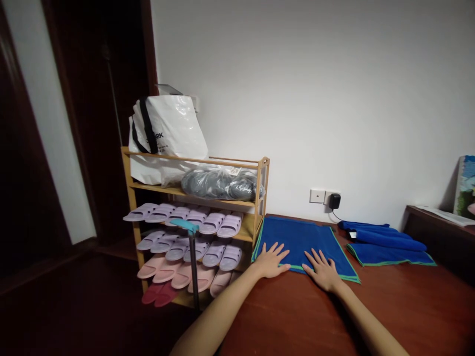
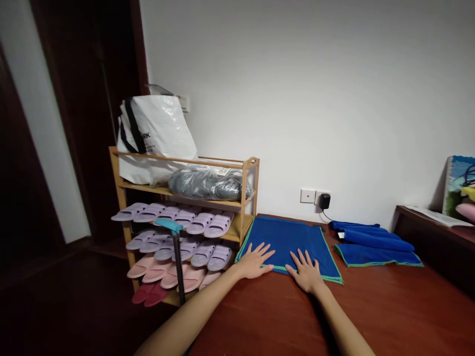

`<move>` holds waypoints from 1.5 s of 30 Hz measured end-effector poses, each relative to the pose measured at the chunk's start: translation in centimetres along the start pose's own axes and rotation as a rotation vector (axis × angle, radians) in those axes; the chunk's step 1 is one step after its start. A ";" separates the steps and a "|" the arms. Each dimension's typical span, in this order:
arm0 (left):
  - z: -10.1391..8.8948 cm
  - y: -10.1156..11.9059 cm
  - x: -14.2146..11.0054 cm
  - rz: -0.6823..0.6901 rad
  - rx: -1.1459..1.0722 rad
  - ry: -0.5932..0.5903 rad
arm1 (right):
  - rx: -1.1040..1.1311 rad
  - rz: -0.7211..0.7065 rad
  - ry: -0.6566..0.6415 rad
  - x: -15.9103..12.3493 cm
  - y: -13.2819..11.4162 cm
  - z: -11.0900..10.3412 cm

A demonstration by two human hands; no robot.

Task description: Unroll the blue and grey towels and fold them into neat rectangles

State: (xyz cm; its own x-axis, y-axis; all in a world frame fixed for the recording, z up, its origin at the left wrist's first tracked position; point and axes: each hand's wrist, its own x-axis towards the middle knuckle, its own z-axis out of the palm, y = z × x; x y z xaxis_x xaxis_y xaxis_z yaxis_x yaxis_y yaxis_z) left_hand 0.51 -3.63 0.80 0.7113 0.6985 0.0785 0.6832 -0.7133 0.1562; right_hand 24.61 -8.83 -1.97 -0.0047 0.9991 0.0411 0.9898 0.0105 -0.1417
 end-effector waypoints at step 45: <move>0.4 1.4 0.4 0.108 0.075 0.424 | 0.096 0.260 0.025 -17.2 8.5 -4.5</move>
State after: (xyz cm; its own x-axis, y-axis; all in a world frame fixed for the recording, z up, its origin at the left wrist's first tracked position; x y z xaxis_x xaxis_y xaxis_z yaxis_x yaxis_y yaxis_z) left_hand 1.78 -4.40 0.69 0.6596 0.5701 0.4898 0.6296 -0.7751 0.0542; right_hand 33.72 -26.11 0.55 0.2526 0.9675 0.0153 0.9393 -0.2413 -0.2439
